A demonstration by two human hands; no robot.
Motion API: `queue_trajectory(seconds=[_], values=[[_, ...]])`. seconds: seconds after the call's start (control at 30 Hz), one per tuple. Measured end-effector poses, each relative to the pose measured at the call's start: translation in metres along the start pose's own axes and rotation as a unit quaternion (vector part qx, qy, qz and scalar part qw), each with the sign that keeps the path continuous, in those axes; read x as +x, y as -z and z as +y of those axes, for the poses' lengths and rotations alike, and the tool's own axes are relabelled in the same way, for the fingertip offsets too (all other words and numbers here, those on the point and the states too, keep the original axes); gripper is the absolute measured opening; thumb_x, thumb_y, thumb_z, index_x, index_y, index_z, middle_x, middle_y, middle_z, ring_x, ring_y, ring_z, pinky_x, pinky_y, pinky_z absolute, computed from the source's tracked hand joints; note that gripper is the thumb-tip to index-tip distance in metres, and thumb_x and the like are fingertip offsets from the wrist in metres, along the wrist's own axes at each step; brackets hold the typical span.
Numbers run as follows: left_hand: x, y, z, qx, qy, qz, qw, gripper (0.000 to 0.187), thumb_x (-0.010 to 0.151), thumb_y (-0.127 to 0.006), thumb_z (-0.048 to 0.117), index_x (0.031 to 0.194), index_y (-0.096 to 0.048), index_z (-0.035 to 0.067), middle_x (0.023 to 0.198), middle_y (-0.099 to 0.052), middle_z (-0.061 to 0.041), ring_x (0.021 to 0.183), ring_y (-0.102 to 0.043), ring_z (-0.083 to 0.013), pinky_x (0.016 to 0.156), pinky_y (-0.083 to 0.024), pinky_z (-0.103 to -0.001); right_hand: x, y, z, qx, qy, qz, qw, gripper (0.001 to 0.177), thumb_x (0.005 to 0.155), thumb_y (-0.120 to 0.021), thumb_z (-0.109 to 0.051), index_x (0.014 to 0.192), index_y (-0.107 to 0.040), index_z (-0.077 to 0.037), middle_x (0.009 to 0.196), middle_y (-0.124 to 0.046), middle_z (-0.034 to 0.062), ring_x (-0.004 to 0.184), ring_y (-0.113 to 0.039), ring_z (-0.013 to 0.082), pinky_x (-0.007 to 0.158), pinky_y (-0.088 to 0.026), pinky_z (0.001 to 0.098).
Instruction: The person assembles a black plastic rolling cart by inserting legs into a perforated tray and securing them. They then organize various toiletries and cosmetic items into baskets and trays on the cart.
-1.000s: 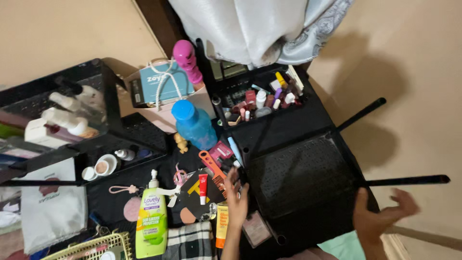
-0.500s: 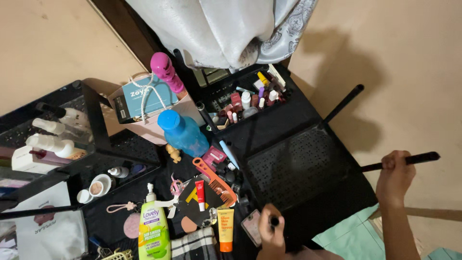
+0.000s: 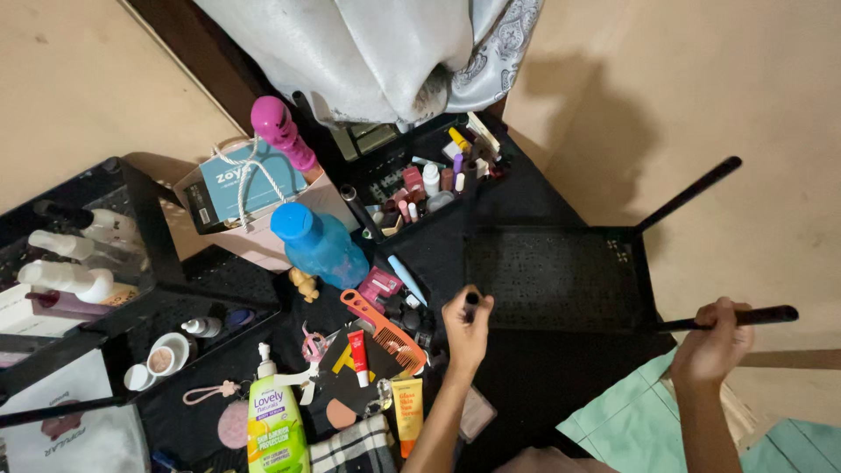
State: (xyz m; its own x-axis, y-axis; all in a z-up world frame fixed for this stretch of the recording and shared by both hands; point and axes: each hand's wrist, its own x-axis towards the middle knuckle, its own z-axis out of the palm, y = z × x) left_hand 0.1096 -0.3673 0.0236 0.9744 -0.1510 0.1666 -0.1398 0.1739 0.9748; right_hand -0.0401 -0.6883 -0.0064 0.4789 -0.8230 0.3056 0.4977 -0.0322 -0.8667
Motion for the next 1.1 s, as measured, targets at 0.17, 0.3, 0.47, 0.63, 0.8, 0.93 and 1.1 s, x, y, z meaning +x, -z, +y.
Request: queue_trajectory(seconds=[0.17,0.3,0.47,0.63,0.8,0.93,1.1], values=[[-0.003,0.007,-0.004,-0.006,-0.038,-0.027,0.999,0.020,0.098,-0.066,0.019,0.093,-0.058,0.002,0.073,-0.045,0.003,0.066,-0.041,-0.0050,0.058,-0.032,-0.026,-0.015,-0.013,-0.004,-0.036,0.039,0.024,0.998,0.008,0.119,-0.052,-0.003,0.111,-0.050,-0.004,0.095,-0.051,0.0039,0.088,-0.047,0.0119,0.085,-0.042,0.0262],[-0.009,0.020,-0.003,-0.052,-0.112,-0.027,0.992,0.029,0.106,-0.047,0.032,0.113,-0.055,0.006,0.103,-0.052,-0.001,0.099,-0.051,-0.0096,0.089,-0.040,-0.025,-0.035,-0.029,-0.016,-0.210,0.145,0.077,0.964,0.027,0.109,-0.052,-0.003,0.131,-0.036,-0.007,0.125,-0.043,0.0047,0.112,-0.044,0.0121,0.100,-0.042,0.0269],[-0.008,0.062,-0.032,-0.067,0.010,0.109,0.992,0.024,0.102,-0.053,0.019,0.122,-0.054,0.006,0.113,-0.056,-0.007,0.110,-0.057,-0.0158,0.103,-0.046,-0.030,-0.066,-0.054,-0.038,-0.323,0.135,0.132,0.927,0.030,0.103,-0.043,0.003,0.131,-0.037,-0.007,0.124,-0.039,0.0048,0.109,-0.044,0.0148,0.082,-0.043,0.0324],[0.019,0.105,-0.099,-0.082,0.085,0.168,0.979,0.032,0.103,-0.056,0.014,0.133,-0.050,0.003,0.120,-0.057,-0.010,0.112,-0.058,-0.0191,0.100,-0.045,-0.035,-0.071,-0.124,-0.013,-0.229,0.168,-0.143,0.948,0.045,0.093,-0.068,-0.009,0.130,-0.044,-0.005,0.127,-0.043,0.0075,0.113,-0.045,0.0191,0.100,-0.041,0.0315],[0.065,0.124,-0.158,-0.030,0.174,0.191,0.965,0.064,0.101,-0.059,0.019,0.156,-0.029,0.006,0.147,-0.046,-0.007,0.132,-0.048,-0.0179,0.110,-0.037,-0.034,-0.003,-0.197,0.033,-0.262,0.079,-0.256,0.927,0.033,0.095,-0.069,-0.007,0.123,-0.052,-0.005,0.124,-0.051,0.0097,0.111,-0.054,0.0204,0.092,-0.047,0.0322],[0.105,0.123,-0.198,-0.050,0.176,0.237,0.954,0.076,0.099,-0.055,0.027,0.160,-0.017,0.004,0.151,-0.045,-0.014,0.122,-0.059,-0.0335,0.109,-0.042,-0.037,0.062,-0.251,0.100,-0.297,0.061,-0.282,0.910,0.029,0.094,-0.072,-0.008,0.119,-0.057,-0.006,0.116,-0.057,0.0087,0.109,-0.058,0.0213,0.088,-0.048,0.0332],[0.127,0.128,-0.227,0.158,0.069,0.297,0.939,0.078,0.090,-0.061,0.011,0.158,-0.025,-0.004,0.155,-0.039,-0.024,0.140,-0.044,-0.0328,0.118,-0.034,-0.040,0.128,-0.283,0.171,-0.376,0.082,-0.281,0.879,0.024,0.091,-0.074,-0.009,0.111,-0.064,-0.003,0.108,-0.062,0.0134,0.105,-0.059,0.0274,0.089,-0.048,0.0384]])
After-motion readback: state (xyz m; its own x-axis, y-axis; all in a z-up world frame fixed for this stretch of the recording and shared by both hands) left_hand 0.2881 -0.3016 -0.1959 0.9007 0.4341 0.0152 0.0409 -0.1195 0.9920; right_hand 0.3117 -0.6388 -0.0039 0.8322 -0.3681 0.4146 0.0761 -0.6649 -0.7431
